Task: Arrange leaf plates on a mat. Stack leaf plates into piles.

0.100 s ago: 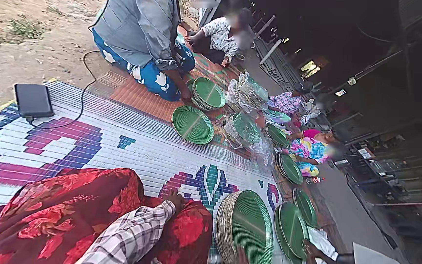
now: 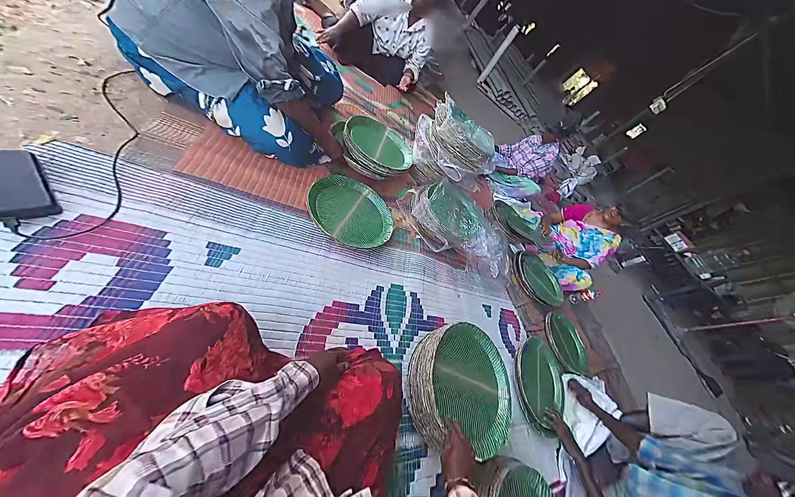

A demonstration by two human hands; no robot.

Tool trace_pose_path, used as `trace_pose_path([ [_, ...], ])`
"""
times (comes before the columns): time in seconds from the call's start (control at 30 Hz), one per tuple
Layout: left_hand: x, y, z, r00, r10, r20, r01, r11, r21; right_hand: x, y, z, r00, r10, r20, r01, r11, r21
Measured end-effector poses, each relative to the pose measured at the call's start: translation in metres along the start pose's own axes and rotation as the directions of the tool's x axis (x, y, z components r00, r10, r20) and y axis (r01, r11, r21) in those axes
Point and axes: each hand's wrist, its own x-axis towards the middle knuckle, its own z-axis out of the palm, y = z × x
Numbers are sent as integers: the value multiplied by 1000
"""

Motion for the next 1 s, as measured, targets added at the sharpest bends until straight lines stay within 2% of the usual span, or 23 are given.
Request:
trace_pose_path([
  [0.1, -31, -4, 3, 996, 89, -3, -89, 994, -64, 4, -14, -21, 993, 102, 66, -103, 995, 12],
  [0.17, -44, -10, 3, 995, 89, -33, -93, 987, -134, 9, -15, -24, 987, 136, 89, -139, 990, 26],
  [0.33, -43, -22, -6, 990, -117, -81, 117, 993, -6, 11, -17, -24, 987, 146, 66, -152, 984, 95],
  [0.47, -42, -18, -15, 990, -115, -84, 114, 993, -14, 7, -27, -25, 993, 109, 47, -113, 987, 115],
  [0.57, -42, -15, -16, 996, -75, -55, 75, 997, -12, 1, -34, -17, 998, 67, 0, -67, 996, 60],
  [0.73, -38, -18, -15, 996, -72, -46, 72, 997, -11, 2, -49, 7, 989, 112, 101, -106, 992, -64],
  [0.8, -35, -20, -15, 997, -68, -46, 67, 998, -12, 10, -48, 4, 988, 123, 98, -122, 992, -21],
  [0.87, -37, -21, -18, 996, -70, -50, 69, 997, -22, 18, -39, -11, 986, 165, -18, -162, 978, 129],
  [0.93, -37, -21, -18, 995, -80, -52, 78, 996, -39, 25, -20, -20, 914, 362, -185, -308, 914, 264],
  [1.0, -36, -20, -18, 994, -94, -49, 92, 995, -43, 37, 7, -20, 745, 628, -225, -533, 763, 367],
])
